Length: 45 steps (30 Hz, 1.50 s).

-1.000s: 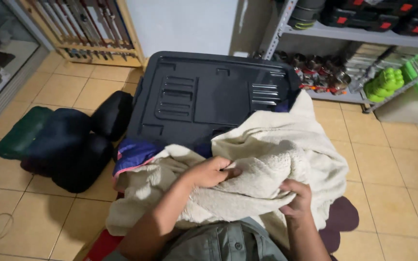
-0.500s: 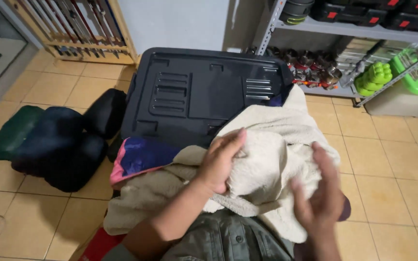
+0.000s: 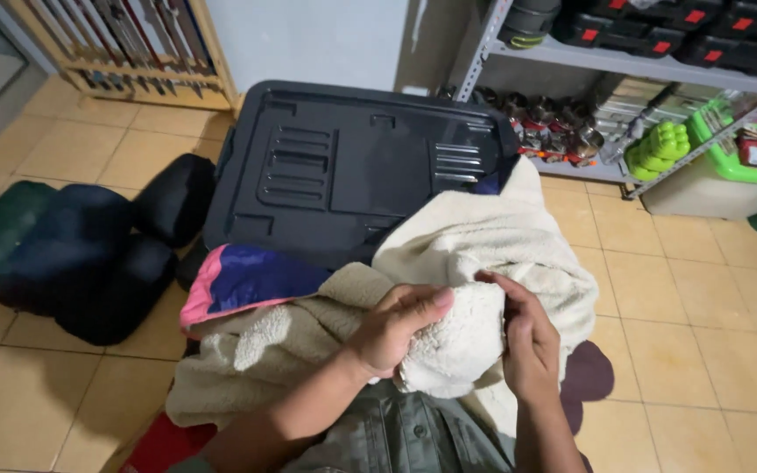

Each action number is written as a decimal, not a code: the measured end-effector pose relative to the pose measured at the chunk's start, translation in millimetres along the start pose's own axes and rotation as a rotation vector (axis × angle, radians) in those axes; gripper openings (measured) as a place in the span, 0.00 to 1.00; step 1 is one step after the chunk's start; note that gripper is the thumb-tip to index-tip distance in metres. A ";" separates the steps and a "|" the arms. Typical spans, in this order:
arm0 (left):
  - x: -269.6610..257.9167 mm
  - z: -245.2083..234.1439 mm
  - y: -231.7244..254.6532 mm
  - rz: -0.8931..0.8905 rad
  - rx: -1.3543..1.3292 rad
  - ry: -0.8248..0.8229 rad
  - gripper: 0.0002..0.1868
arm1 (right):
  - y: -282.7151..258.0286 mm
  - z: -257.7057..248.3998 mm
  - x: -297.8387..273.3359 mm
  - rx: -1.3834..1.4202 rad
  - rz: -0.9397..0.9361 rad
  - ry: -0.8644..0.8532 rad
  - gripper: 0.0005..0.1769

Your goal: The person is folding a brown pillow and then proceeds to unfold and refold a large blue and white sleeping bag on top of a plastic bin lid.

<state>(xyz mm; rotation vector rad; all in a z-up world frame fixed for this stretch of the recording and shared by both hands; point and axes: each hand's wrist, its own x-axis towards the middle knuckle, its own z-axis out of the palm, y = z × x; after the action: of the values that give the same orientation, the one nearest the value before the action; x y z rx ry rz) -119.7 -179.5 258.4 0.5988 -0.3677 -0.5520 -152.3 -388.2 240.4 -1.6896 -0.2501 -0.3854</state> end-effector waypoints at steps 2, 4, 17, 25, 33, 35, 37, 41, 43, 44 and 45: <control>1.0 2.6 2.6 0.008 0.156 -0.066 0.11 | -18.6 -3.4 -8.4 0.218 0.004 -0.080 0.29; -5.6 19.3 13.3 0.061 0.338 -0.053 0.09 | -25.8 0.8 -16.0 0.184 0.045 0.018 0.24; -20.8 48.8 20.9 0.091 0.646 0.029 0.09 | -62.4 29.7 -11.2 -0.185 -0.280 0.225 0.20; -20.7 44.8 23.6 0.171 0.770 0.032 0.09 | -68.9 26.4 -19.5 -0.142 -0.204 0.073 0.14; -16.6 36.4 14.1 0.193 0.827 0.072 0.07 | -69.5 26.6 -11.8 -0.266 -0.233 -0.003 0.11; -15.1 35.6 12.6 0.231 0.876 0.077 0.09 | -66.9 27.1 -11.7 -0.327 -0.284 0.013 0.07; -14.0 34.3 9.1 0.229 0.848 0.078 0.09 | -51.5 24.8 -19.1 -0.161 -0.136 0.021 0.05; -8.9 21.5 -0.1 0.231 0.798 0.091 0.14 | -14.0 18.2 -16.3 0.415 0.146 0.180 0.06; -10.2 21.9 2.8 0.217 0.775 0.126 0.13 | -22.0 14.1 -13.9 0.429 0.039 0.183 0.06; -10.3 22.2 4.4 0.200 0.751 0.158 0.13 | -26.1 11.9 -12.3 0.441 -0.066 0.188 0.07; -10.1 22.5 4.2 0.204 0.750 0.161 0.13 | -30.0 12.2 -12.9 0.441 -0.067 0.184 0.07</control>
<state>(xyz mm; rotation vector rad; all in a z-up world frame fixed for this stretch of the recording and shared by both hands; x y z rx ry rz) -136.8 -180.2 276.6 1.3026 -0.4771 -0.1503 -174.2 -370.8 261.2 -1.2076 -0.2359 -0.4932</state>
